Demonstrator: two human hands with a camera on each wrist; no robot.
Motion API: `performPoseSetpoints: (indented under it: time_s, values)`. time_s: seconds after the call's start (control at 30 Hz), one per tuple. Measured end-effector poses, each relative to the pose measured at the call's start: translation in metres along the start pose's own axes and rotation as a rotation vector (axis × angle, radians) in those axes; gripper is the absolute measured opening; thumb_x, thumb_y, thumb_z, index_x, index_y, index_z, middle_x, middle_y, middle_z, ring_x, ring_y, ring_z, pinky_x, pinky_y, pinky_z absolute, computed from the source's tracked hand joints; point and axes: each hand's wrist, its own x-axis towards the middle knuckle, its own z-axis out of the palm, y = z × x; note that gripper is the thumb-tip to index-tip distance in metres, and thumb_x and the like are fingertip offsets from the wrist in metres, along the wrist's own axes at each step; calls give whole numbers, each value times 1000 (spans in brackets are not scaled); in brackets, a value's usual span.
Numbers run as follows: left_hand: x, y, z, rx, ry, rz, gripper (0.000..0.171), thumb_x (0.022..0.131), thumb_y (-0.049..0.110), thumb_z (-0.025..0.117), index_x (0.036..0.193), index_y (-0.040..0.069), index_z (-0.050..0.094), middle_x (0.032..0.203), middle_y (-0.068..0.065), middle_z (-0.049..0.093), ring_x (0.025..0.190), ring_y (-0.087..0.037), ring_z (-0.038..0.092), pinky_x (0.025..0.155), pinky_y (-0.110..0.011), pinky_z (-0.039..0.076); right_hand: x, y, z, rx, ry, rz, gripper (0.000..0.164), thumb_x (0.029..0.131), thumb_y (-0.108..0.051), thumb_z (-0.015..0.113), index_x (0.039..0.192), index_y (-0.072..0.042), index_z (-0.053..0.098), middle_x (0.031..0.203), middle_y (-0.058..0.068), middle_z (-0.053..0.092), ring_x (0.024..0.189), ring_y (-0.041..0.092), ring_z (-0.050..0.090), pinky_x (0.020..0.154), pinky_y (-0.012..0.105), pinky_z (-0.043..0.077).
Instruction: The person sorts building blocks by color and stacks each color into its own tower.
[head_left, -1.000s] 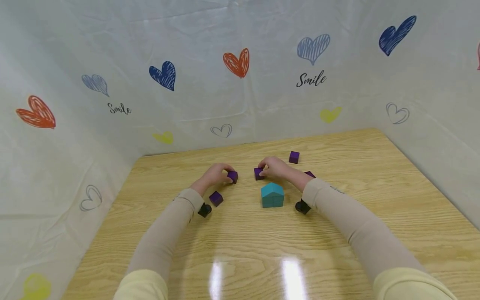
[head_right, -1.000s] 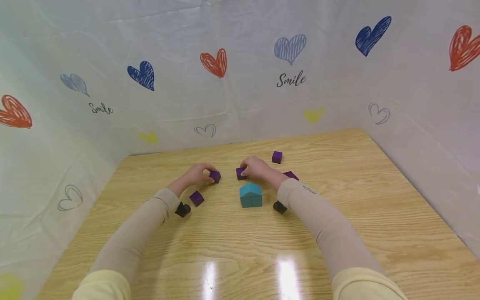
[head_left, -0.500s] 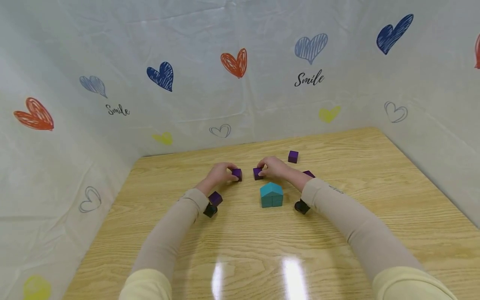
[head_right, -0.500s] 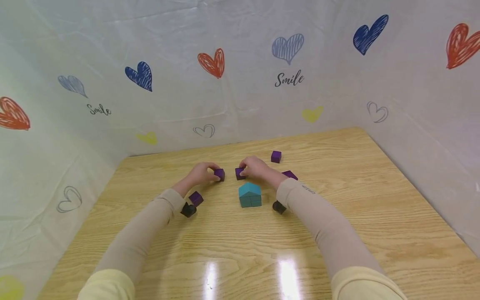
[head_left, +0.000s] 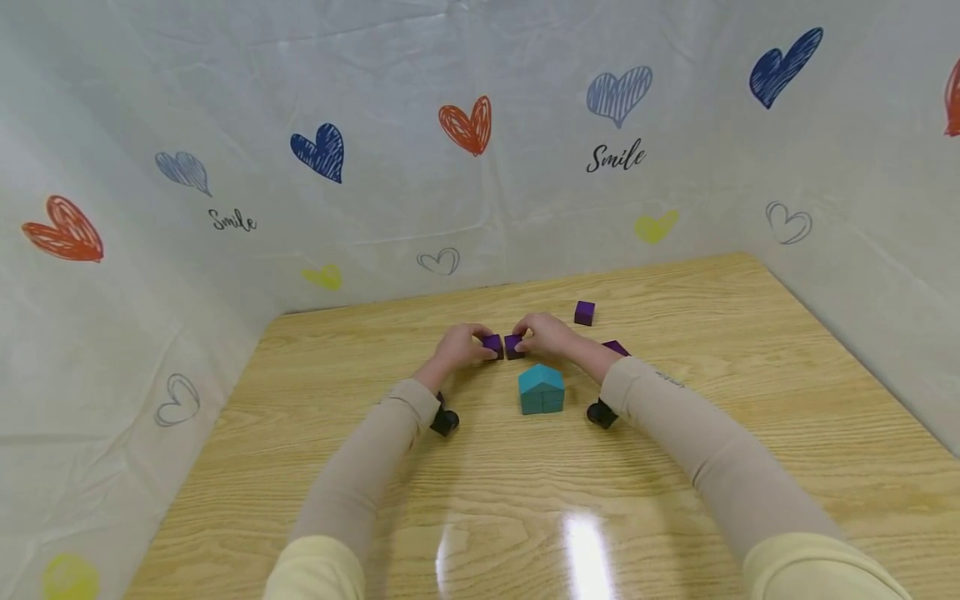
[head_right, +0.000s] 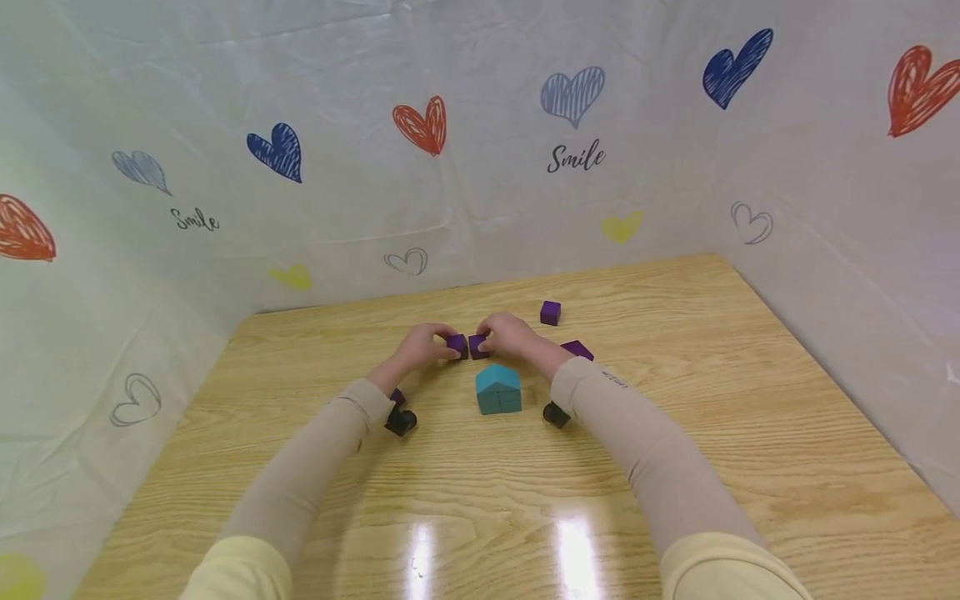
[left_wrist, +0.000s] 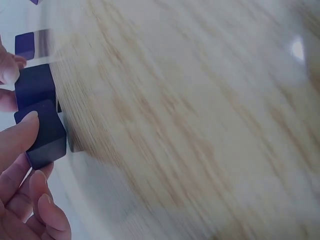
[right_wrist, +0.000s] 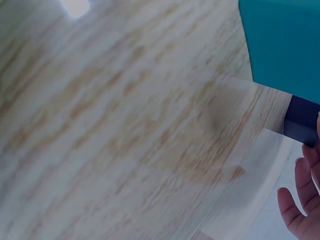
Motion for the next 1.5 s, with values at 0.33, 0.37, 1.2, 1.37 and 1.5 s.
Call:
performPoseSetpoints:
  time_s: [0.33, 0.37, 1.2, 1.37, 1.5]
  values:
    - [0, 6, 3, 17, 3, -15, 36, 79, 20, 72, 112, 8, 64, 108, -8, 64, 94, -20, 54, 87, -34, 43, 0, 0, 1, -1, 13, -9, 29, 87, -14, 62, 113, 0, 63, 110, 14, 63, 100, 26, 57, 84, 36, 46]
    - [0, 6, 3, 18, 3, -16, 36, 79, 21, 72, 112, 8, 64, 108, -8, 64, 94, -20, 54, 87, -34, 43, 0, 0, 1, -1, 14, -7, 29, 87, -14, 62, 113, 0, 63, 110, 14, 63, 100, 26, 57, 84, 36, 46]
    - [0, 4, 9, -1, 25, -20, 37, 79, 24, 72, 113, 12, 65, 109, -6, 64, 98, -20, 55, 88, -34, 43, -1, 3, 4, 0, 39, 0, 31, 87, -14, 62, 114, 0, 62, 112, 14, 63, 103, 27, 57, 85, 37, 46]
    - [0, 2, 8, -12, 18, -16, 37, 78, 24, 73, 113, 12, 65, 109, -7, 64, 98, -21, 55, 87, -35, 43, -1, 3, 3, 12, 40, 4, 30, 87, -14, 62, 114, 0, 62, 112, 14, 63, 103, 27, 57, 85, 37, 46]
    - [0, -1, 8, -22, 14, -7, 42, 77, 24, 75, 116, 13, 63, 109, -8, 64, 101, -22, 56, 87, -35, 44, -2, 2, 3, 18, 29, 16, 31, 88, -14, 62, 116, 0, 61, 112, 14, 62, 102, 26, 57, 85, 37, 45]
